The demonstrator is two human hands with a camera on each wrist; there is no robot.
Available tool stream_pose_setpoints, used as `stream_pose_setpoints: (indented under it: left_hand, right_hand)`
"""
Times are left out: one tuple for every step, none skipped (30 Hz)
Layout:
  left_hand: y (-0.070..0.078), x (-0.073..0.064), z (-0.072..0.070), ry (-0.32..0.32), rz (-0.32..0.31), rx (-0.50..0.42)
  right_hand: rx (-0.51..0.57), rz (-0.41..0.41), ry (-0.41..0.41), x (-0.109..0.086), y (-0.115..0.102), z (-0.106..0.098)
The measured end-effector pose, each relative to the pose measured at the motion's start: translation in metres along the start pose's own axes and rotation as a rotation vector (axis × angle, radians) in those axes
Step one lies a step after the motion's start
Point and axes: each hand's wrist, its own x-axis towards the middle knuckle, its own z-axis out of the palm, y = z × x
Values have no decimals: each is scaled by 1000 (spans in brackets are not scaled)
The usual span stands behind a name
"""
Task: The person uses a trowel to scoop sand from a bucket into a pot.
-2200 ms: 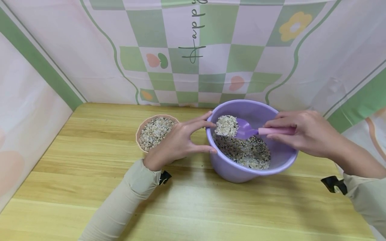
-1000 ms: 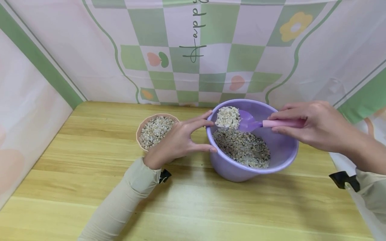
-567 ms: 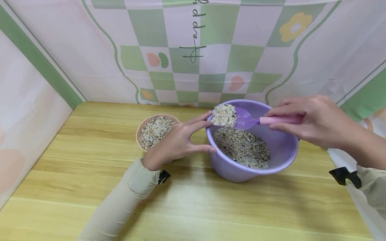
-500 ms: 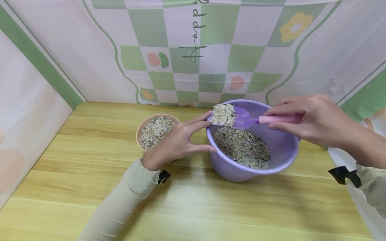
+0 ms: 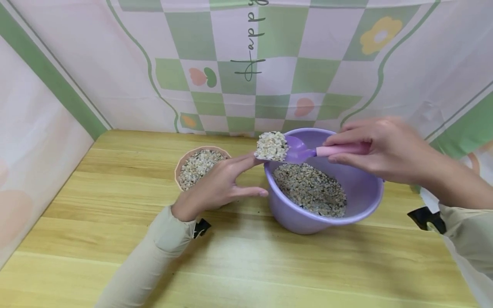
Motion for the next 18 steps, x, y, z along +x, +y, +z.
stream_pose_setpoints:
  left_hand:
    - [0, -2, -1, 7, 12, 2]
    - [-1, -3, -2, 15, 25, 8]
    - [-1, -5, -4, 19, 37, 10]
    - [-2, -7, -5, 24, 47, 16]
    - [-3, -8, -6, 26, 57, 19]
    - [-3, -10, -7, 27, 60, 26]
    - [-4, -13, -9, 26, 60, 33]
    - [-5, -15, -10, 24, 55, 40]
    - [-5, -18, -12, 21, 47, 43]
    - [-6, -21, -14, 25, 42, 51]
    - [-7, -24, -16, 34, 41, 59]
    - [-7, -27, -19, 42, 26, 68]
    - [-8, -30, -21, 56, 25, 75]
    - [-9, -33, -24, 75, 24, 83]
    - [-11, -36, -26, 97, 23, 97]
    - [-14, -39, -28, 123, 25, 109]
    - [-16, -41, -31, 145, 20, 115]
    - [-19, -44, -33, 160, 7, 117]
  right_hand:
    - [-12, -9, 11, 1, -1, 2]
    - [-18, -10, 19, 2, -1, 4]
    - [-24, -11, 26, 3, -2, 6]
    - [-28, -11, 31, 4, -2, 7]
    - [-23, -11, 28, 5, -3, 8]
    - [-30, -15, 29, 6, -4, 9]
    - [-29, -18, 28, 7, -4, 10]
    - [-28, -17, 26, 8, -5, 11]
    - [-27, -22, 24, 9, -6, 12]
    - [-30, -28, 26, 10, -7, 12]
    - [-28, -34, 26, 12, -8, 13]
    - [-31, -38, 28, 13, -8, 14]
    - [-29, -35, 25, 13, -8, 15]
    - [-33, -32, 23, 14, -8, 16]
    - [-34, -29, 21, 14, -7, 17]
    - [-41, -24, 19, 15, -6, 18]
    - [-44, -18, 13, 15, -6, 19]
    - [-51, -14, 7, 16, -5, 21]
